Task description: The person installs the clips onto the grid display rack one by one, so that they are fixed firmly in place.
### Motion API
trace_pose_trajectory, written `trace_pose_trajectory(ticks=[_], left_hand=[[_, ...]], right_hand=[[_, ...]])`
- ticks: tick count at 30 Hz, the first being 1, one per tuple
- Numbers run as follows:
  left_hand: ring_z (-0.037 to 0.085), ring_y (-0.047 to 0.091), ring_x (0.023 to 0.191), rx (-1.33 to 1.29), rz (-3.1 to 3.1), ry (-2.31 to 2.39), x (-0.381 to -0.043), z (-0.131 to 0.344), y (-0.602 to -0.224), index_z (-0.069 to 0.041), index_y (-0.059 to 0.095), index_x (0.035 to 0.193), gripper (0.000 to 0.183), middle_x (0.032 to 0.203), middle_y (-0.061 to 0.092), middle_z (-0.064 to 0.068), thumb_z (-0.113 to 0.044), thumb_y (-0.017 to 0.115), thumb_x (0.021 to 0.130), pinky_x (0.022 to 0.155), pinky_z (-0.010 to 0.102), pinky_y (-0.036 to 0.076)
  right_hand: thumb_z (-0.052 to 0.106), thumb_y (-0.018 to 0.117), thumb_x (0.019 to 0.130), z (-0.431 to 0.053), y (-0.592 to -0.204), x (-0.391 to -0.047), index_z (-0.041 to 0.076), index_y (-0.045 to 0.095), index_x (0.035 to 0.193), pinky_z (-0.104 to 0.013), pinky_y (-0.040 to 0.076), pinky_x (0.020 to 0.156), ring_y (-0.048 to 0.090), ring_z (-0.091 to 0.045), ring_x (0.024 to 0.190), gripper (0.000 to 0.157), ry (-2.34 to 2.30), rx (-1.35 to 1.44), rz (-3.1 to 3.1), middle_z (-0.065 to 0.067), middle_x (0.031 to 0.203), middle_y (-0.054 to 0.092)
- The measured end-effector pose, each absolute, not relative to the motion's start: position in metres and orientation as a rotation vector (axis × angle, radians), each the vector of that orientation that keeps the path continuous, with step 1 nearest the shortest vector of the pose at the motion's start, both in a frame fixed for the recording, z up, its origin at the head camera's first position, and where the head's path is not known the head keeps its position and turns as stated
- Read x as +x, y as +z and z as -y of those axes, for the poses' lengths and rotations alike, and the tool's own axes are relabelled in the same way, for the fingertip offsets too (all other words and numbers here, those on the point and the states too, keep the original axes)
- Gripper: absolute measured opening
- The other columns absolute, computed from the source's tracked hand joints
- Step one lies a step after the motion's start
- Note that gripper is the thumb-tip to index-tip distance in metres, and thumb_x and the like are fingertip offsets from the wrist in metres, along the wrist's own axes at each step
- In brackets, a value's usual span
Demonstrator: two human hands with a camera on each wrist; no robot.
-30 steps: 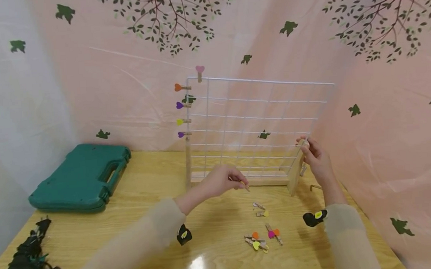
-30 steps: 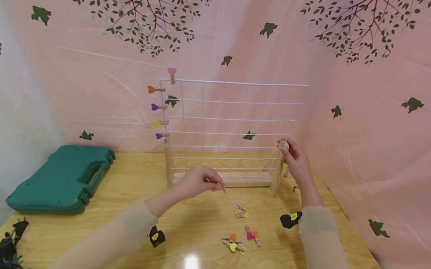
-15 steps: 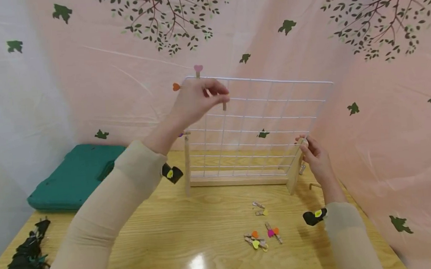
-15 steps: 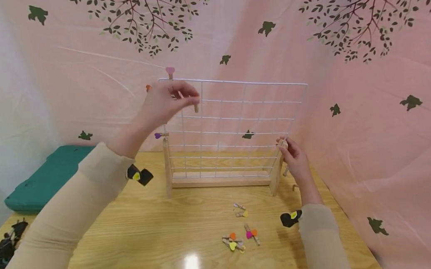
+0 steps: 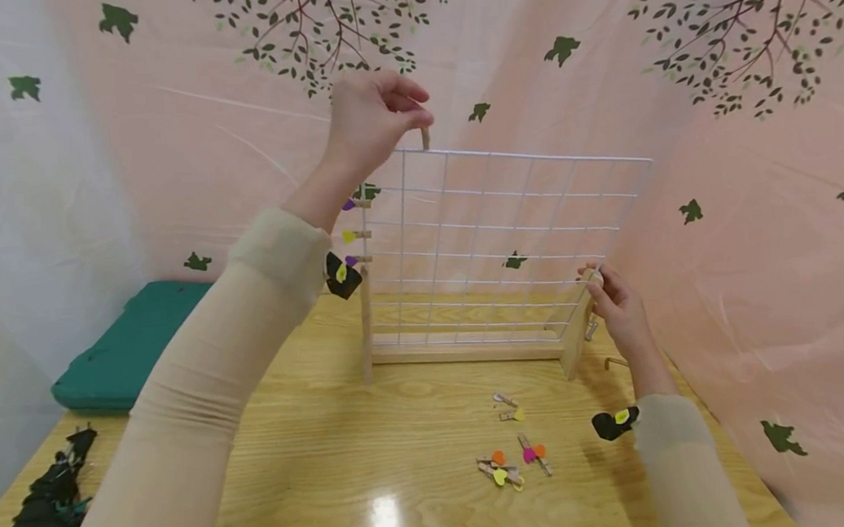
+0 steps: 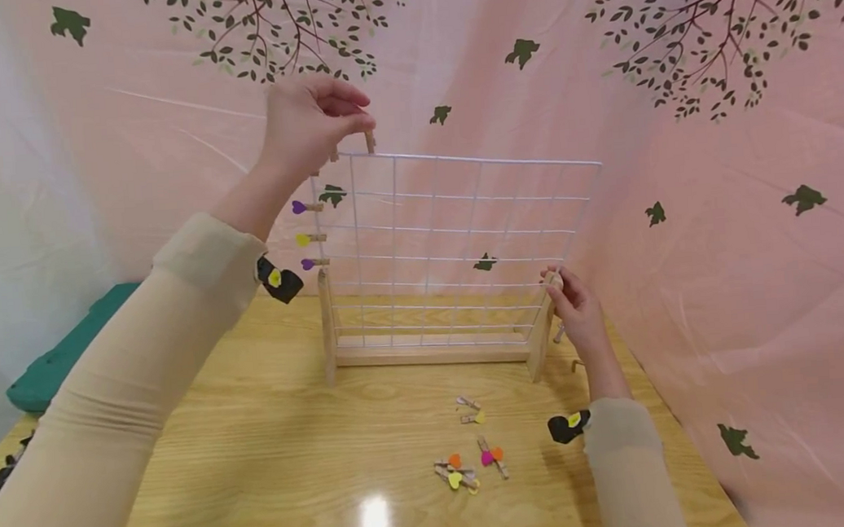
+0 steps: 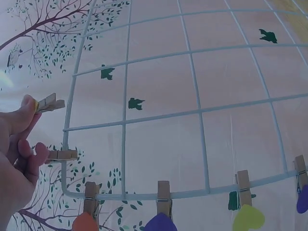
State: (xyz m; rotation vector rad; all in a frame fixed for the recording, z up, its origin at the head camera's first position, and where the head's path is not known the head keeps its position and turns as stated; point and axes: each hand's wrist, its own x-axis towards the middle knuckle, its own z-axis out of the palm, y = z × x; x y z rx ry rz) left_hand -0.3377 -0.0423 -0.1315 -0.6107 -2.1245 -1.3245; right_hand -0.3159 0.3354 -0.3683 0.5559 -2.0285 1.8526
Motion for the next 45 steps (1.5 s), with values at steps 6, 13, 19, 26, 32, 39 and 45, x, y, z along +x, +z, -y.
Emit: trace_pose_trajectory(ticks=[6,13,19,26,32,39,45], left_hand=[[0.007,0.061,0.075,-0.653,2.283,-1.101,-0.339,0.04,-0.134,-0.01,0.067,0.092,0.019,0.088,0.068,0.002,-0.02,0.069,0.076,0.069,0.017,0.049],[0.007,0.045,0.097,-0.633,2.35,-0.882,-0.335,0.046,-0.135,-0.016,0.066,0.099,0.031,0.098,0.064,-0.006,-0.036,0.067,0.075,0.084,0.019,0.036],[0.004,0.033,0.119,-0.526,2.309,-0.917,-0.325,0.068,-0.14,-0.023,0.055,0.119,0.056,0.125,0.048,-0.011,-0.048,0.066,0.071,0.101,0.016,0.025],[0.005,0.025,0.128,-0.426,2.294,-1.076,-0.305,0.111,-0.176,-0.024,0.038,0.134,0.075,0.137,0.035,-0.011,-0.047,0.07,0.069,0.106,0.023,0.021],[0.018,0.032,0.125,-0.432,2.301,-1.17,-0.301,0.131,-0.24,-0.017,0.034,0.136,0.079,0.138,0.035,-0.001,-0.039,0.072,0.071,0.101,0.036,0.032],[0.025,0.033,0.125,-0.408,2.34,-1.277,-0.301,0.132,-0.316,-0.013,0.032,0.137,0.082,0.138,0.037,0.005,-0.036,0.074,0.07,0.1,0.043,0.033],[0.028,0.033,0.126,-0.421,2.441,-1.327,-0.309,0.127,-0.371,-0.008,0.031,0.137,0.084,0.138,0.037,0.009,-0.035,0.074,0.07,0.101,0.045,0.032]], right_hand=[[0.003,0.045,0.091,-0.334,-0.368,-0.317,0.003,0.045,0.126,-0.019,0.052,0.068,0.055,-0.003,0.093,0.035,1.873,0.559,2.024,-0.013,0.119,0.052],[0.003,0.045,0.091,-0.333,-0.367,-0.319,0.004,0.046,0.126,-0.019,0.052,0.068,0.055,-0.003,0.093,0.035,1.869,0.558,2.026,-0.013,0.12,0.051],[0.004,0.046,0.091,-0.333,-0.368,-0.319,0.004,0.047,0.125,-0.019,0.052,0.07,0.056,-0.003,0.093,0.034,1.85,0.555,2.032,-0.016,0.12,0.051],[0.006,0.046,0.091,-0.337,-0.373,-0.327,0.005,0.046,0.126,-0.02,0.052,0.073,0.055,-0.009,0.1,0.035,1.837,0.539,2.048,-0.01,0.121,0.053],[0.009,0.048,0.091,-0.342,-0.378,-0.33,0.007,0.046,0.127,-0.018,0.052,0.072,0.053,-0.013,0.104,0.036,1.839,0.524,2.061,-0.009,0.123,0.053],[0.005,0.045,0.092,-0.334,-0.368,-0.317,0.004,0.045,0.126,-0.019,0.052,0.071,0.053,-0.01,0.1,0.035,1.863,0.541,2.053,-0.012,0.121,0.051],[0.004,0.045,0.092,-0.333,-0.368,-0.315,0.003,0.044,0.127,-0.018,0.052,0.067,0.054,-0.005,0.097,0.036,1.869,0.529,2.039,-0.015,0.122,0.049]])
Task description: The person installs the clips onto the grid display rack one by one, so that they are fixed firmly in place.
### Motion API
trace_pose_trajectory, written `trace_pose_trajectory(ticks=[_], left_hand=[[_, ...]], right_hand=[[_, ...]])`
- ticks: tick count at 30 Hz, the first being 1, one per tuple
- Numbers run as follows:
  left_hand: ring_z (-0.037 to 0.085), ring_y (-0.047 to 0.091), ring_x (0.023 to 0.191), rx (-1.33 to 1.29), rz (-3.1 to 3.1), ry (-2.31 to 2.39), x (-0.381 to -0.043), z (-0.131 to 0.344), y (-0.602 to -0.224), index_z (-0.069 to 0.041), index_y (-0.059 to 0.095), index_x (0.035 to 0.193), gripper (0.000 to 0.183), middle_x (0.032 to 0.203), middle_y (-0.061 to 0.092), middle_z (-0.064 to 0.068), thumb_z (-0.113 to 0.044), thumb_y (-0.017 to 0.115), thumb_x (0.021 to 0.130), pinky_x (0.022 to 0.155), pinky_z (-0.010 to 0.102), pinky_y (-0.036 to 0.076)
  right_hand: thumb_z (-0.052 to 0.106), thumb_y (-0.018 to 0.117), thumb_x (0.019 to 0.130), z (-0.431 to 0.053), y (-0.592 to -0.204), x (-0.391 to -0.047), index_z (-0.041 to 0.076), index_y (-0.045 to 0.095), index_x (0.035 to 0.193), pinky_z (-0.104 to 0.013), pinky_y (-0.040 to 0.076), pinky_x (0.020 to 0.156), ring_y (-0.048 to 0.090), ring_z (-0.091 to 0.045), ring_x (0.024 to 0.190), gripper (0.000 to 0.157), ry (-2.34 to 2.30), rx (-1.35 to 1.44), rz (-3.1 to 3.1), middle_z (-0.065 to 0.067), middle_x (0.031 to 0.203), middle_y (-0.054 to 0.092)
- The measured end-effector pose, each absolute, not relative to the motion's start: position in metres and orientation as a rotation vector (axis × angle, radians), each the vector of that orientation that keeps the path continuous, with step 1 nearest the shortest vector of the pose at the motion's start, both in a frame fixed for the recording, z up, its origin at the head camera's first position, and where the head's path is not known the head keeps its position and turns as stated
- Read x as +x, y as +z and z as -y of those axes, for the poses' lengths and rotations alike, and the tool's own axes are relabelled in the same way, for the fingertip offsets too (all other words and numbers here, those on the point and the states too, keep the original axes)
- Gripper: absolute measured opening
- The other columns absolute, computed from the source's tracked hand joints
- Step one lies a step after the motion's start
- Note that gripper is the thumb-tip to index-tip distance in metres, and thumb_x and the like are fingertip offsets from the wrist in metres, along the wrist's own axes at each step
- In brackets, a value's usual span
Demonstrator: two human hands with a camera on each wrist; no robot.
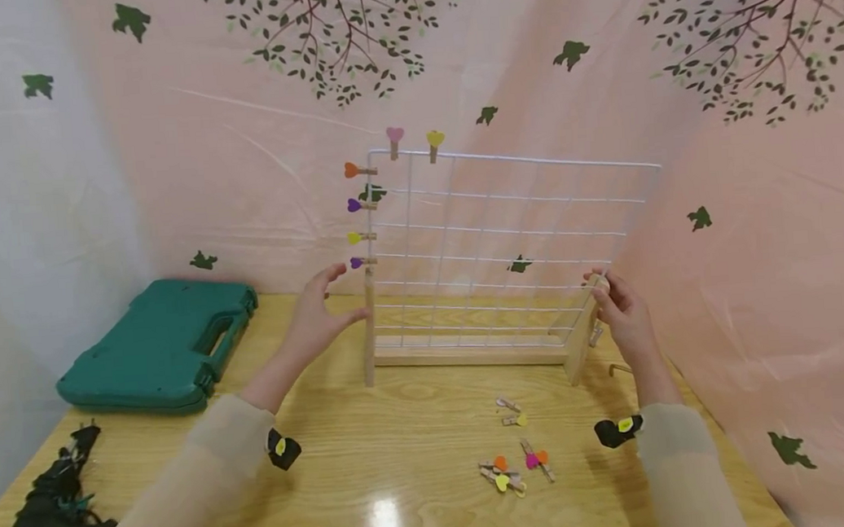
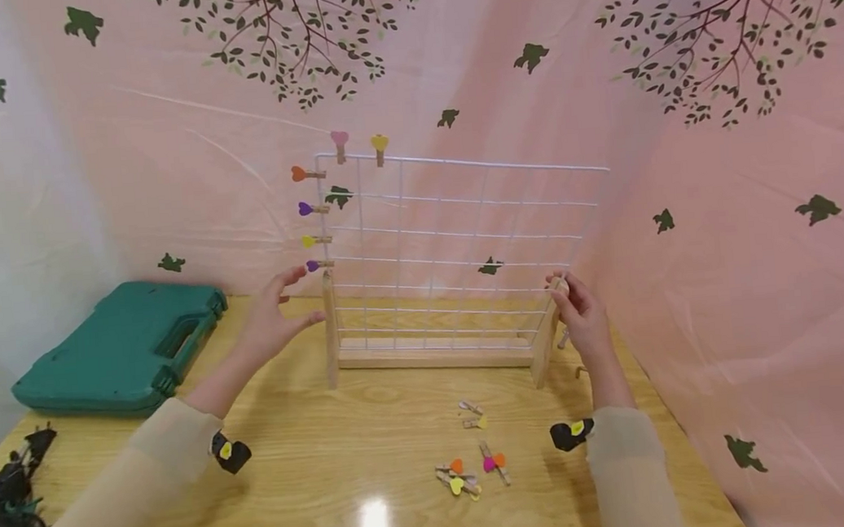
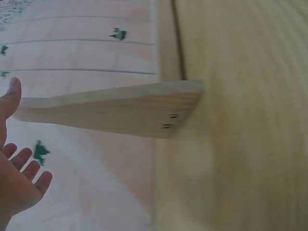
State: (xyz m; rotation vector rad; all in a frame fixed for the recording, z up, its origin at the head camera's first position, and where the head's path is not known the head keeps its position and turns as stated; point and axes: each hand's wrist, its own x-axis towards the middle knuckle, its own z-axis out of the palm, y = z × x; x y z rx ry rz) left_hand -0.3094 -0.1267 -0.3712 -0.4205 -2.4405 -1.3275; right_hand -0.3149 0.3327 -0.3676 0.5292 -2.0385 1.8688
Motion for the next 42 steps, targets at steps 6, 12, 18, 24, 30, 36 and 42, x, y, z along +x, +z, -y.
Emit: trace_pose_trajectory(ticks=[6,12,18,24,30,36,42], left_hand=[[0.027,0.03,0.128,-0.501,2.507,-1.452,-0.321,0.122,-0.409,-0.014,0.021,0.142,0.09,0.141,0.033,0.009,-0.03,0.074,0.071,0.103,0.046,0.029],[0.029,0.032,0.128,-0.562,2.498,-1.61,-0.328,0.121,-0.427,-0.02,0.018,0.142,0.087,0.143,0.029,0.01,-0.032,0.071,0.074,0.1,0.047,0.034],[0.03,0.035,0.126,-0.546,2.464,-1.806,-0.329,0.12,-0.428,-0.021,0.027,0.139,0.076,0.14,0.033,0.008,-0.03,0.068,0.076,0.091,0.042,0.044],[0.032,0.031,0.127,-0.582,2.415,-1.864,-0.335,0.118,-0.43,-0.015,0.029,0.139,0.073,0.14,0.032,0.011,-0.016,0.068,0.078,0.093,0.044,0.042],[0.029,0.033,0.127,-0.581,2.417,-1.824,-0.339,0.114,-0.431,-0.017,0.027,0.14,0.074,0.14,0.033,0.009,-0.022,0.068,0.078,0.093,0.042,0.043],[0.028,0.032,0.128,-0.582,2.447,-1.813,-0.337,0.113,-0.427,-0.02,0.026,0.14,0.075,0.14,0.033,0.008,-0.024,0.068,0.078,0.094,0.043,0.042],[0.033,0.031,0.128,-0.6,2.449,-1.845,-0.325,0.11,-0.41,-0.011,0.026,0.14,0.073,0.139,0.033,0.015,-0.014,0.067,0.079,0.094,0.045,0.041]], right_hand=[[0.006,0.046,0.091,-0.332,-0.369,-0.314,0.003,0.045,0.127,-0.018,0.052,0.07,0.053,-0.013,0.103,0.036,1.868,0.507,2.038,-0.016,0.124,0.049],[0.005,0.046,0.091,-0.327,-0.37,-0.316,0.003,0.045,0.127,-0.02,0.052,0.073,0.054,-0.011,0.102,0.036,1.887,0.523,2.021,-0.015,0.123,0.05],[0.003,0.045,0.091,-0.327,-0.372,-0.319,0.003,0.046,0.126,-0.02,0.052,0.073,0.055,-0.009,0.099,0.035,1.897,0.554,1.994,-0.017,0.123,0.05],[0.01,0.048,0.091,-0.33,-0.379,-0.326,0.007,0.044,0.13,-0.015,0.051,0.071,0.053,-0.009,0.103,0.039,1.785,0.392,2.061,-0.017,0.13,0.046],[0.019,0.056,0.087,-0.324,-0.375,-0.315,0.007,0.047,0.128,-0.016,0.052,0.067,0.052,0.0,0.095,0.043,1.471,0.04,2.063,-0.011,0.12,0.054],[0.003,0.062,0.081,-0.315,-0.369,-0.282,-0.008,0.053,0.11,-0.021,0.052,0.06,0.056,-0.008,0.082,0.032,1.447,0.095,1.918,-0.01,0.093,0.057],[0.021,0.062,0.084,-0.305,-0.393,-0.264,0.008,0.051,0.12,-0.021,0.054,0.059,0.055,-0.007,0.083,0.04,1.187,0.288,2.431,-0.008,0.101,0.057]])
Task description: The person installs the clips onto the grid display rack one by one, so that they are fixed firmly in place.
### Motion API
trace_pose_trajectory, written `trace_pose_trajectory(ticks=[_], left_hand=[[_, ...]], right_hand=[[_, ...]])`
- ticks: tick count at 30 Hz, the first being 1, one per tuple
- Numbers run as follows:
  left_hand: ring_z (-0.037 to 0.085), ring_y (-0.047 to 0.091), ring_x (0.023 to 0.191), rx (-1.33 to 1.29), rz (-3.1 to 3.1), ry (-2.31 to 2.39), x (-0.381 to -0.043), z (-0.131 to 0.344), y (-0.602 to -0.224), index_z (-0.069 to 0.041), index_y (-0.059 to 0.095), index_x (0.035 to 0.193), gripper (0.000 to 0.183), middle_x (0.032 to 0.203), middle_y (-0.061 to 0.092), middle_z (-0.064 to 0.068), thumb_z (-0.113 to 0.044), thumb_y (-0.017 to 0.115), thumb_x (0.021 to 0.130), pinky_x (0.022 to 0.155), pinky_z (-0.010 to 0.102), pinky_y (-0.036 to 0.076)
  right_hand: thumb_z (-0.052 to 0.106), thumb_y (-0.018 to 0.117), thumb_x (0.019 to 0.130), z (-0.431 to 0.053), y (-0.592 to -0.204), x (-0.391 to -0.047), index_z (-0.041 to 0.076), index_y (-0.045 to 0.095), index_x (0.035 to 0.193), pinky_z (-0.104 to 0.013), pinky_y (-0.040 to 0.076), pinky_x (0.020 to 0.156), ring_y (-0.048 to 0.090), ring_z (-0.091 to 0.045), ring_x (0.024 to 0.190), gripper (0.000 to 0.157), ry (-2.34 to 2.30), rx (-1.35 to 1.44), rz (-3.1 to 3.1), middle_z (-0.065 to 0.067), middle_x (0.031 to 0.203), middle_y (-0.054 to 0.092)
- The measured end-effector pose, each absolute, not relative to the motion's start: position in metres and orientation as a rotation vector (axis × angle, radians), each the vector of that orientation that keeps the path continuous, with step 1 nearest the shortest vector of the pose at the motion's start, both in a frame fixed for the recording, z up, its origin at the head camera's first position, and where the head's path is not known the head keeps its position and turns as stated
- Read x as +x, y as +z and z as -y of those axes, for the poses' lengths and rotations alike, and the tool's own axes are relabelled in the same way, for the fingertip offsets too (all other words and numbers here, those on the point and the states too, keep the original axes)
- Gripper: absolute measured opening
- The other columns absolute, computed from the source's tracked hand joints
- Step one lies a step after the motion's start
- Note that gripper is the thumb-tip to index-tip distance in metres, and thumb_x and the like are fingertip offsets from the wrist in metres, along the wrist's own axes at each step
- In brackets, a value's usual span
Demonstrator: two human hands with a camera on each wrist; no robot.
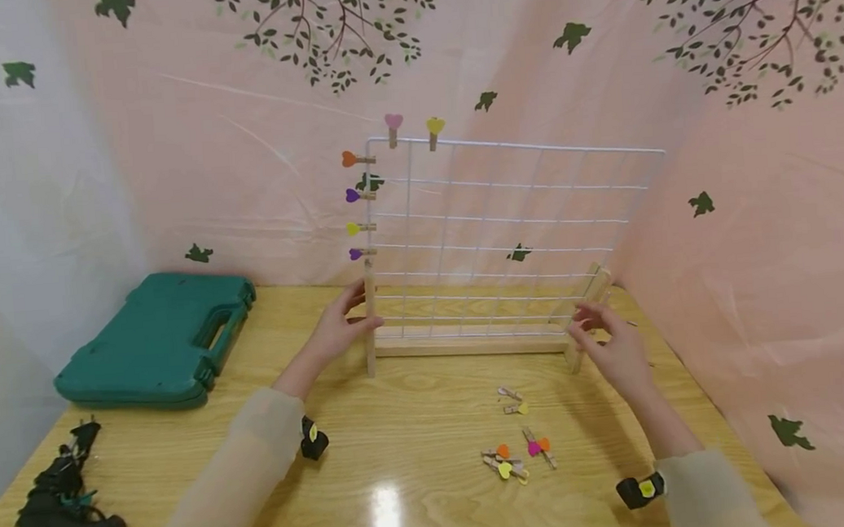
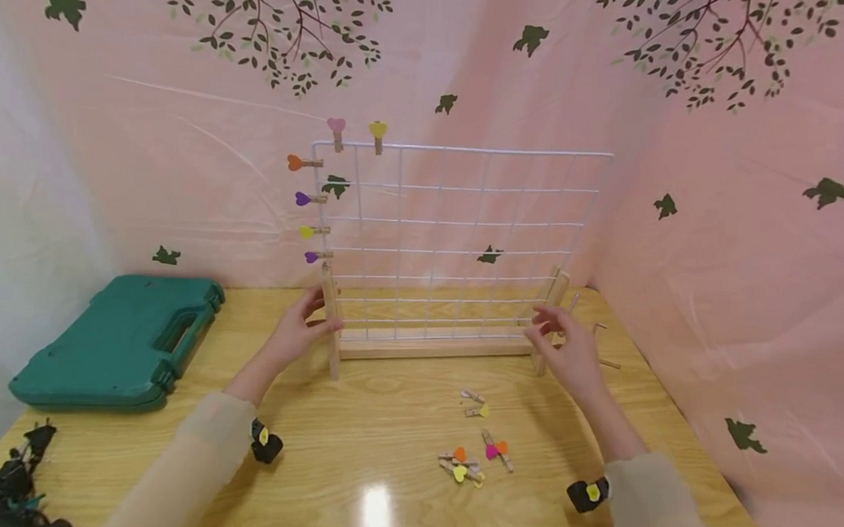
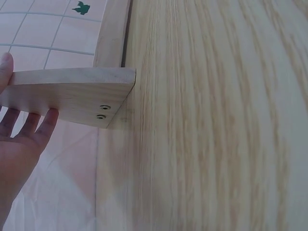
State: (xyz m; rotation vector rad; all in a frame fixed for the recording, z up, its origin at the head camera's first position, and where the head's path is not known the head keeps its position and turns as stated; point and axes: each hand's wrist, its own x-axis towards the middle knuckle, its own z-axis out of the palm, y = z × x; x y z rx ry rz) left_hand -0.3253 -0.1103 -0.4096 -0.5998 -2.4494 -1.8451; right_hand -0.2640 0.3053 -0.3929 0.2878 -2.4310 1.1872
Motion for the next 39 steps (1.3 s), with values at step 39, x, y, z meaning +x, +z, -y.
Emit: trace_pose_trajectory(ticks=[39], left_hand=[[0.027,0.032,0.128,-0.581,2.437,-1.843,-0.339,0.112,-0.426,-0.02,0.029,0.139,0.073,0.138,0.036,0.009,-0.022,0.068,0.077,0.093,0.04,0.043]], right_hand=[[0.031,0.059,0.085,-0.236,-0.375,-0.287,0.02,0.061,0.1,-0.022,0.042,0.046,0.044,-0.007,0.052,0.018,0.966,1.162,2.845,0.007,0.071,0.054]])
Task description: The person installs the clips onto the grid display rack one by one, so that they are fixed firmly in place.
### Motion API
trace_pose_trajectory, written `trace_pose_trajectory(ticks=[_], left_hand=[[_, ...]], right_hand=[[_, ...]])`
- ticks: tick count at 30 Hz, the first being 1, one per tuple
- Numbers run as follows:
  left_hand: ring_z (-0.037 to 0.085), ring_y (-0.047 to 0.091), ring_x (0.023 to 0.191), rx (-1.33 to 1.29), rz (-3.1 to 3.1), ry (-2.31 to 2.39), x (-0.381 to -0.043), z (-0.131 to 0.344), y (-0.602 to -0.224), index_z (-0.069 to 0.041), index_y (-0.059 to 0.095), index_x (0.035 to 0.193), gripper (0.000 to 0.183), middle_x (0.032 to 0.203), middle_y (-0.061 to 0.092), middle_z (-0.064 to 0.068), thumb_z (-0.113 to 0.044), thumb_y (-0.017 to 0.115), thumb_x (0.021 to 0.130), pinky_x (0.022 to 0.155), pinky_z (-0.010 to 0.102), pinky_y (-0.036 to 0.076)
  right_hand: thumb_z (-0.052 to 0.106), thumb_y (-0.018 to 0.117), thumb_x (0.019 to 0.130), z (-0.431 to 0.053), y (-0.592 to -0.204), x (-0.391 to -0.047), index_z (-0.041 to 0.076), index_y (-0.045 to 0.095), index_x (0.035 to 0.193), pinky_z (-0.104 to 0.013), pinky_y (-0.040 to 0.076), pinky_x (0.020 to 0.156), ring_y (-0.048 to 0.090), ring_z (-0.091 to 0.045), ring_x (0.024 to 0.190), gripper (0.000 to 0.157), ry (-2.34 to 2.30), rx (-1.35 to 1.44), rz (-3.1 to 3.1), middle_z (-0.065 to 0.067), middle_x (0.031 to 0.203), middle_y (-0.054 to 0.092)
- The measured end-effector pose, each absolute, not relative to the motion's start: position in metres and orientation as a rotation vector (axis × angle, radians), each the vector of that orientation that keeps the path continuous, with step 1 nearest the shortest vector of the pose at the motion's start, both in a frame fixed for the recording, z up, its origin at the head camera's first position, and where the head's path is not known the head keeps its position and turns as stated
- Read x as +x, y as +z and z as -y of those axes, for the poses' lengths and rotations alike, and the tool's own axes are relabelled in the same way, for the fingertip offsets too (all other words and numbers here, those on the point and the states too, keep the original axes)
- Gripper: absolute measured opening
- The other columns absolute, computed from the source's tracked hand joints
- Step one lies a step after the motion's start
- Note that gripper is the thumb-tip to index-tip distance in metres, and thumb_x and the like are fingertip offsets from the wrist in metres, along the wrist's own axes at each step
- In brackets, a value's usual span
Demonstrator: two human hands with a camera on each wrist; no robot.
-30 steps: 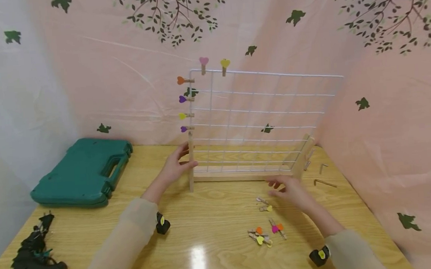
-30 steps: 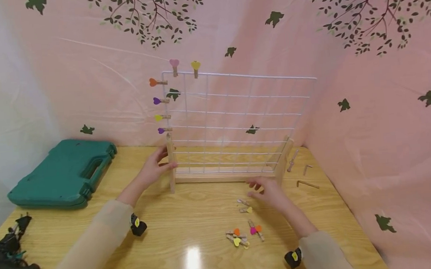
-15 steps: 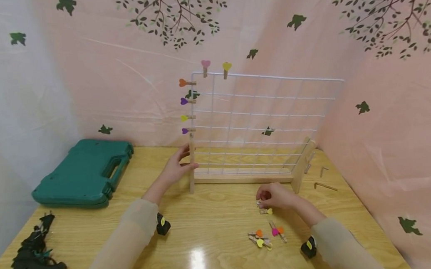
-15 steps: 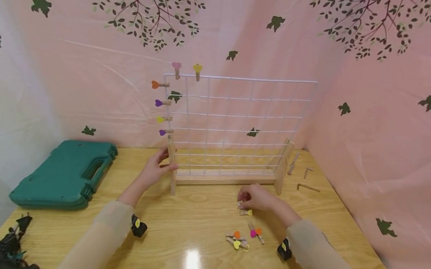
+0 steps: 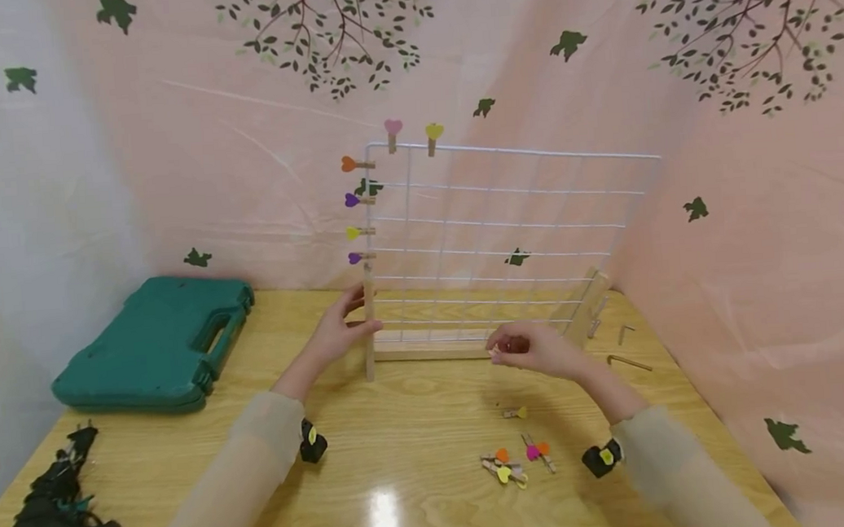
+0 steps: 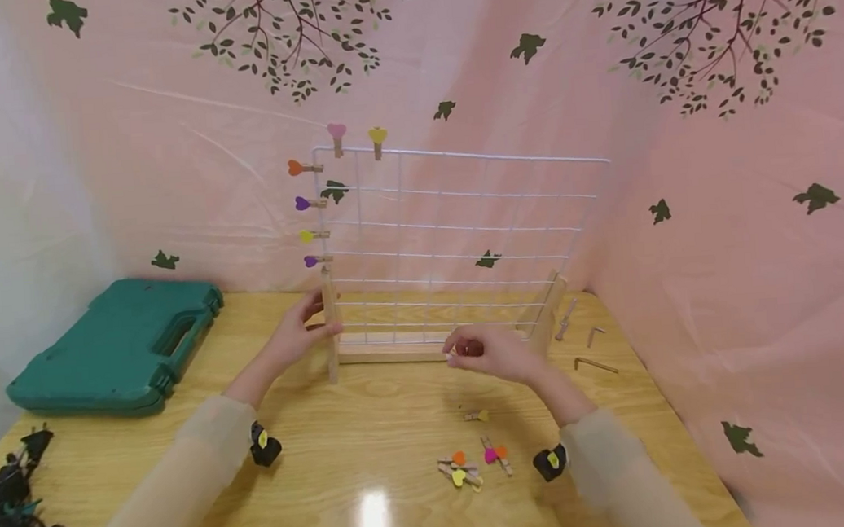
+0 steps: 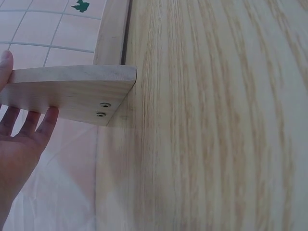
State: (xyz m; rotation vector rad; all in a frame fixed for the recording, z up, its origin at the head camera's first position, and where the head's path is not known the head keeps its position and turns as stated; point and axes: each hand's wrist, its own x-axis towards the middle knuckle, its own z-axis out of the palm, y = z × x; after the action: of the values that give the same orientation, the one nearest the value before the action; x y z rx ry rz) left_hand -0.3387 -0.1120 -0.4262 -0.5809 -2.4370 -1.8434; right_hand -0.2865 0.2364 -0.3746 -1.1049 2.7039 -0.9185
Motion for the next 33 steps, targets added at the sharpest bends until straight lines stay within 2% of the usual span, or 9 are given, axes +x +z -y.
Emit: trace_pose_trajectory(ticks=[3,9,14,17,20,26,33], left_hand=[[0.027,0.033,0.127,-0.566,2.45,-1.824,-0.338,0.112,-0.427,-0.02,0.029,0.139,0.073,0.137,0.036,0.009,-0.022,0.068,0.077,0.093,0.041,0.044],[0.029,0.032,0.128,-0.545,2.472,-1.821,-0.335,0.114,-0.424,-0.021,0.028,0.139,0.073,0.139,0.034,0.009,-0.021,0.068,0.078,0.095,0.043,0.041],[0.032,0.028,0.129,-0.558,2.482,-1.864,-0.326,0.114,-0.41,-0.015,0.025,0.14,0.073,0.14,0.031,0.013,-0.015,0.066,0.08,0.096,0.046,0.039],[0.033,0.028,0.129,-0.543,2.502,-1.863,-0.32,0.113,-0.403,-0.012,0.024,0.141,0.072,0.14,0.03,0.016,-0.013,0.065,0.081,0.096,0.045,0.039],[0.032,0.029,0.129,-0.528,2.517,-1.851,-0.318,0.112,-0.401,-0.012,0.024,0.141,0.072,0.139,0.031,0.016,-0.012,0.065,0.081,0.096,0.044,0.04],[0.033,0.029,0.129,-0.542,2.517,-1.824,-0.319,0.11,-0.401,-0.012,0.024,0.14,0.072,0.14,0.03,0.015,-0.013,0.065,0.081,0.095,0.044,0.041],[0.033,0.029,0.128,-0.555,2.504,-1.832,-0.319,0.108,-0.401,-0.012,0.026,0.14,0.071,0.14,0.031,0.015,-0.014,0.066,0.081,0.095,0.045,0.04]], right_hand=[[0.028,0.057,0.087,-0.231,-0.34,-0.284,0.018,0.06,0.1,-0.023,0.044,0.051,0.047,-0.008,0.06,0.017,-0.934,-1.14,-2.72,0.006,0.076,0.056],[0.012,0.058,0.087,-0.22,-0.273,-0.286,0.013,0.058,0.097,-0.023,0.046,0.061,0.052,-0.01,0.074,0.011,-1.103,-1.263,-2.843,0.002,0.085,0.057],[-0.008,0.055,0.082,-0.205,-0.218,-0.287,-0.007,0.055,0.094,-0.019,0.05,0.068,0.057,-0.018,0.077,0.012,-1.559,-1.386,-2.697,-0.011,0.09,0.059],[-0.012,0.056,0.079,-0.194,-0.189,-0.29,-0.014,0.055,0.091,-0.021,0.052,0.071,0.058,-0.023,0.076,0.012,-1.79,-1.47,-2.585,-0.015,0.089,0.059],[-0.007,0.06,0.079,-0.186,-0.17,-0.298,-0.01,0.059,0.091,-0.022,0.052,0.075,0.057,-0.023,0.079,0.013,-1.954,-1.428,-2.571,-0.013,0.088,0.059],[0.007,0.069,0.076,-0.176,-0.149,-0.321,-0.001,0.065,0.093,-0.022,0.049,0.08,0.053,-0.022,0.089,0.019,-2.193,-1.155,-2.585,-0.01,0.091,0.06],[0.005,0.071,0.073,-0.165,-0.14,-0.337,-0.001,0.068,0.089,-0.02,0.049,0.073,0.054,-0.017,0.081,0.017,-2.299,-0.951,-2.529,-0.007,0.088,0.063]])
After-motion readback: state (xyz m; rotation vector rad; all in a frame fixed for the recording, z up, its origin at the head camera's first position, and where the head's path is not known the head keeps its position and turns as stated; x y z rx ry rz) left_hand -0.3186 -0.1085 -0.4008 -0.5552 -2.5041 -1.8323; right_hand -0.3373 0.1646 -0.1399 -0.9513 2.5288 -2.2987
